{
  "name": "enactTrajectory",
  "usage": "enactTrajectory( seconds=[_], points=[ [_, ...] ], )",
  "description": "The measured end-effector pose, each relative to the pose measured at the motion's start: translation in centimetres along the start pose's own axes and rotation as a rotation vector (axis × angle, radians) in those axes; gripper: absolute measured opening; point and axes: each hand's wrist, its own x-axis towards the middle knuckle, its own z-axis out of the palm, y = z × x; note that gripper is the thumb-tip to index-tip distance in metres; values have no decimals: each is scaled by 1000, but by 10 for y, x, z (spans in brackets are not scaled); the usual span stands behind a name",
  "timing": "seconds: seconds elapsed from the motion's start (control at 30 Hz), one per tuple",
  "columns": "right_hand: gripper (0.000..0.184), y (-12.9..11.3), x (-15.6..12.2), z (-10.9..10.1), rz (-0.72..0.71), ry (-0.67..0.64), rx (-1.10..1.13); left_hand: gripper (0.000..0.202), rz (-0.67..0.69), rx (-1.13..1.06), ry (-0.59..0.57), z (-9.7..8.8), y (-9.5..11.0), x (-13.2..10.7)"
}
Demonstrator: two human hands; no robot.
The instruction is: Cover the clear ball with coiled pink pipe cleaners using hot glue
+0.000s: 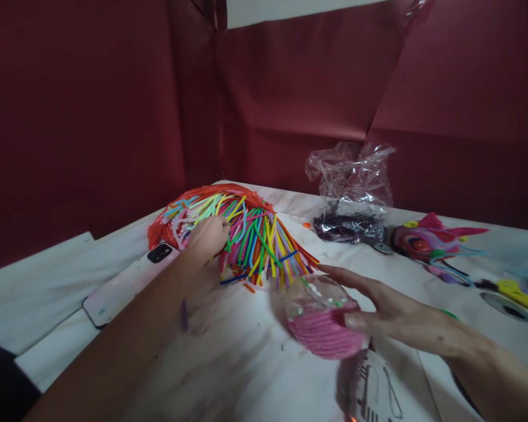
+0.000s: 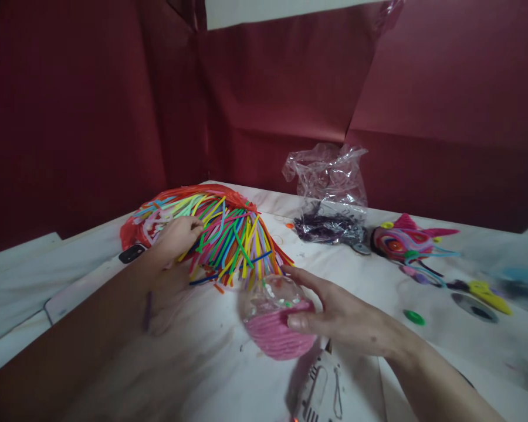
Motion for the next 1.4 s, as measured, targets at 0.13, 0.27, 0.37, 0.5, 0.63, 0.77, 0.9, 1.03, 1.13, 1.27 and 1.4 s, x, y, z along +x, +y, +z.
enactTrajectory(
  seconds=[0.13, 0.27, 0.37, 0.5, 0.63, 0.77, 0.9, 1.03, 1.13, 1.27, 1.4],
  points=[
    [103, -1, 3, 9, 3, 0, 85, 29, -58, 24, 38, 2, -15, 7],
    [97, -3, 6, 12, -49, 83, 130, 30, -88, -17, 116, -6, -22, 14],
    [88, -2, 6, 11, -80, 92, 143, 31, -76, -66, 141, -10, -21, 18],
    [85, 0, 1, 9, -92, 107, 102, 32, 15, -87, 108, -8, -19, 20],
    [92, 0, -2, 7, -43, 86, 34, 29, 53, 34, 59, -10, -26, 17],
    [94, -4, -4, 7, -18, 34, 58, 29, 1, 221, 47, -14, -39, 16],
    [102, -8, -6, 9, 20, 33, 21, 29, -24, 365, 30, -10, -45, 18],
    [103, -10, -9, 11, 33, 13, 32, 32, -78, 469, 13, -6, -43, 20],
    [102, -12, -11, 12, 25, 13, 37, 33, -71, 505, 8, -5, -42, 22],
    [98, -14, -13, 12, 25, 12, 44, 32, -62, 489, -19, 0, -40, 29],
    [98, -13, -15, 14, 23, 24, 51, 33, -127, 425, -27, 8, -34, 41]
  ],
)
